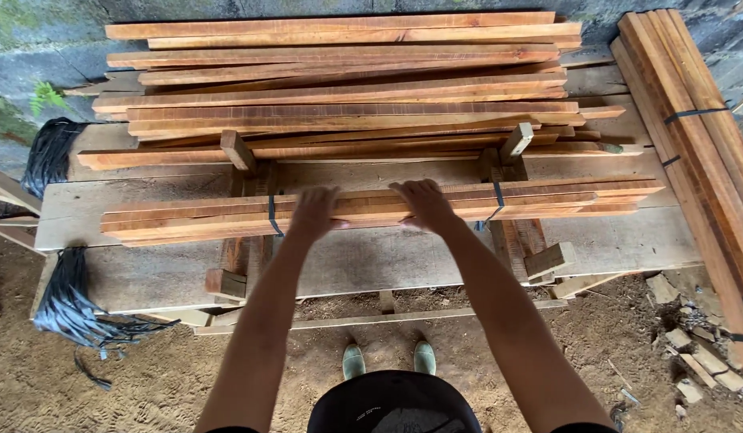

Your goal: Bundling several thin pieces of wood together using plastic ties and securing them.

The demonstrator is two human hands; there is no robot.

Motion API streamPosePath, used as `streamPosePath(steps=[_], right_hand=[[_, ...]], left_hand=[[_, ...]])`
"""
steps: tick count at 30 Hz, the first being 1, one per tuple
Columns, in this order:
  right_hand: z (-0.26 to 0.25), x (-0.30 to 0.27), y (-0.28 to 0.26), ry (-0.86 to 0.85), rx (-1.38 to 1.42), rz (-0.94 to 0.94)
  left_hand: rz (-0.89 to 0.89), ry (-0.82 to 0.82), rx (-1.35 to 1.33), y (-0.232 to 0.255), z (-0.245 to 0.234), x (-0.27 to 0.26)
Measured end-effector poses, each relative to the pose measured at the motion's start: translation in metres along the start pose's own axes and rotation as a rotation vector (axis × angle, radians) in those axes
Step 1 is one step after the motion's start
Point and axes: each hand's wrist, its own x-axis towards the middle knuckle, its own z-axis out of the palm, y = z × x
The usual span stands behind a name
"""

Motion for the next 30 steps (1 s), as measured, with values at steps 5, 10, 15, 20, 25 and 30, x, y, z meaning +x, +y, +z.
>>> streamPosePath(steps=[5, 10, 15, 20, 25, 30], right_hand=[[-0.034, -0.025, 0.029, -0.114, -0.032, 0.118], [-0.042, -0.023, 0.032, -0.208, -0.085, 0.171], [-0.047, -0.016, 0.03, -0.248, -0.124, 0.134], [-0.054, -0.01, 0.026, -0.25, -0.127, 0.127], [-0.047, -0.015, 0.026, -0.227, -0.138, 0.138], [-0.047, -0.023, 0.022, -0.213, -0.111, 0.168]], left_hand=[[-0.083, -0.085, 0.104, -0.059, -0.019, -0.026], [-0.049, -0.113, 0.094, -0.063, -0.032, -0.025], [-0.025, -0.154, 0.133, -0.072, -0.017, -0.02], [-0.021, -0.152, 0.113, -0.063, -0.044, -0.025], [-0.021, -0.157, 0.081, -0.055, -0.056, -0.03], [-0.019, -0.196, 0.098, -0.055, -0.053, -0.028]])
